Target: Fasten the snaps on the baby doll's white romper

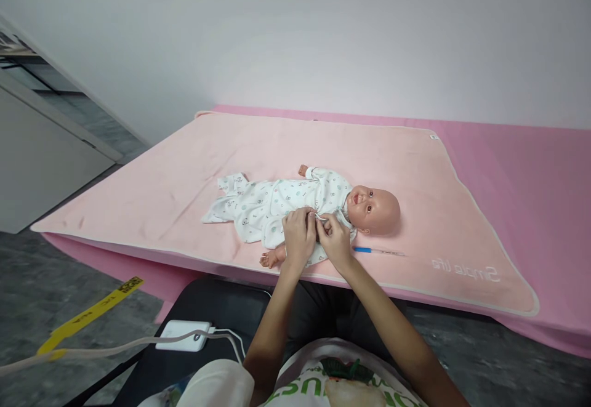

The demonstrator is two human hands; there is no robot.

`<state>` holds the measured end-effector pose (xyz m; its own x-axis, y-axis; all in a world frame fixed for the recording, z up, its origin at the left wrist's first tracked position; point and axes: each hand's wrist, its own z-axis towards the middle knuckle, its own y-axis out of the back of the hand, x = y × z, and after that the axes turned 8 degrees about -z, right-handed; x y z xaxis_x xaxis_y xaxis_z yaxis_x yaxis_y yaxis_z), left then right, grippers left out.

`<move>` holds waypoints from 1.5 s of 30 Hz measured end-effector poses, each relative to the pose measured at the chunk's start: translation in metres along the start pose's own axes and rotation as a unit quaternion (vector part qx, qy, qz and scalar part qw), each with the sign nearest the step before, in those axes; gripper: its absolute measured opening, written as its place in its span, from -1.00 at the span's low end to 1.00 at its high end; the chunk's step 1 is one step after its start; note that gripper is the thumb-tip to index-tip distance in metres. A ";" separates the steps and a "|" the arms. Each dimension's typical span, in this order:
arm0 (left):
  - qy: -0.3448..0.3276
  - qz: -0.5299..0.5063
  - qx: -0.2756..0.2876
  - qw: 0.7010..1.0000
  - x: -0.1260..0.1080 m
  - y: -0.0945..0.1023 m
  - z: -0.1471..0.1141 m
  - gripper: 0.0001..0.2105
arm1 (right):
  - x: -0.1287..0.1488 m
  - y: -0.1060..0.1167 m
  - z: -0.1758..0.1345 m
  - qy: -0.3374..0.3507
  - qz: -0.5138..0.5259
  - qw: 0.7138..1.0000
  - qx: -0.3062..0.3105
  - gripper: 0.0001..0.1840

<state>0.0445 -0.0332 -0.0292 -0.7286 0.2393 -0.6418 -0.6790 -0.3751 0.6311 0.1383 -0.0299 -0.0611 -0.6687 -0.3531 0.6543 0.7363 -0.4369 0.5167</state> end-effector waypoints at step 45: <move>-0.016 -0.029 -0.030 0.999 0.002 0.003 -0.004 -0.66 | 0.002 0.002 0.001 -0.004 0.005 1.000 0.000 -0.76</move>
<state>0.0415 -0.0373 -0.0309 -0.6907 0.2898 -0.6626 -0.7148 -0.4128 0.5645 0.1384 -0.0305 -0.0587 -0.6611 -0.3498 0.6638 0.7423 -0.4337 0.5108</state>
